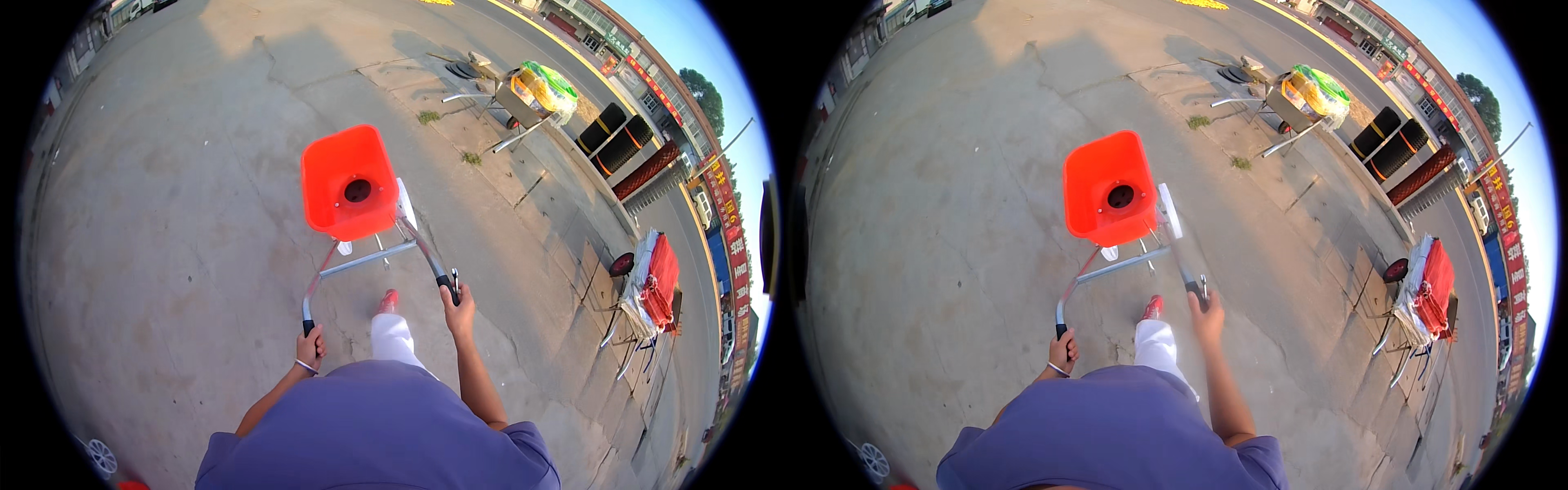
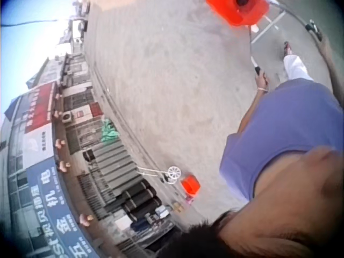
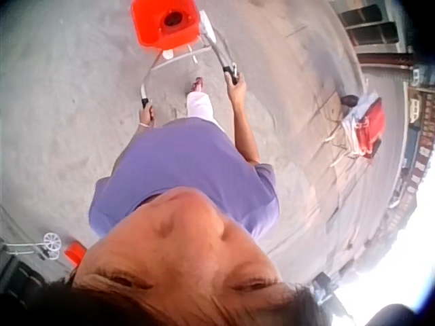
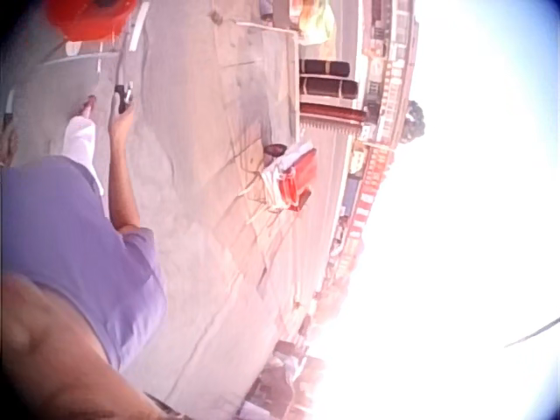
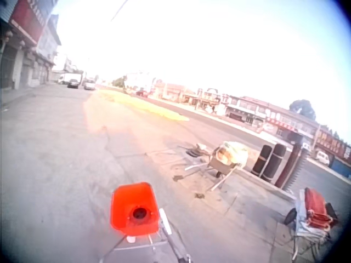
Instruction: The person uses a wrench to tighten bolts on a red plastic basin mounted on a metal cart frame. They then move the cart and continue tightening bolts on a black circular component attached to the frame.
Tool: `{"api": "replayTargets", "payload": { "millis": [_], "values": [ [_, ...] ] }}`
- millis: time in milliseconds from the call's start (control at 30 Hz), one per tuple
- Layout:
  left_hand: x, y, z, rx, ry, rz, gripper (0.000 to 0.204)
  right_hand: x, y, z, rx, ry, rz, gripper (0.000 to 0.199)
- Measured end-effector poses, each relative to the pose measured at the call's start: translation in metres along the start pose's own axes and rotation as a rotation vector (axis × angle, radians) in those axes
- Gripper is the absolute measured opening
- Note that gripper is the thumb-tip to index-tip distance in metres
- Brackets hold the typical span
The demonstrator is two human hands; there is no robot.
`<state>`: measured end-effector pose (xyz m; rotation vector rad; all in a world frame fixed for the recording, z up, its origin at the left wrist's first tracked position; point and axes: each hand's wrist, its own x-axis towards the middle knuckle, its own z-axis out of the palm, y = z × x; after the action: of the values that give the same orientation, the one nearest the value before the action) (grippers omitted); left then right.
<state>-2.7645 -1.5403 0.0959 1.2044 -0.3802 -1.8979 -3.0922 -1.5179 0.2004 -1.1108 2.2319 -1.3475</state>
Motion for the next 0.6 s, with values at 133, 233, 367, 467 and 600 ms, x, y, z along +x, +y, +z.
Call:
{"api": "replayTargets", "payload": {
  "millis": [133, 233, 367, 467, 600],
  "values": [
    [0.102, 0.047, 0.054, -0.016, 0.011, 0.001, 0.027, 0.127, 0.048, 0.054, -0.102, -0.111, 0.005, 0.035],
    [0.185, 0.096, 0.105, 0.029, 0.064, 0.051, 0.028, 0.228, 0.053, 0.102, -0.017, -0.144, -0.007, 0.035],
    [0.316, 0.171, 0.165, 0.033, 0.070, 0.082, 0.030, 0.367, 0.024, 0.175, 0.033, -0.165, 0.033, 0.036],
    [0.407, 0.225, 0.203, 0.098, 0.060, 0.079, 0.033, 0.448, 0.042, 0.219, -0.018, -0.220, 0.119, 0.035],
    [0.520, 0.306, 0.221, 0.243, 0.033, 0.095, 0.031, 0.506, 0.035, 0.297, 0.129, -0.276, 0.179, 0.033]
  ]
}}
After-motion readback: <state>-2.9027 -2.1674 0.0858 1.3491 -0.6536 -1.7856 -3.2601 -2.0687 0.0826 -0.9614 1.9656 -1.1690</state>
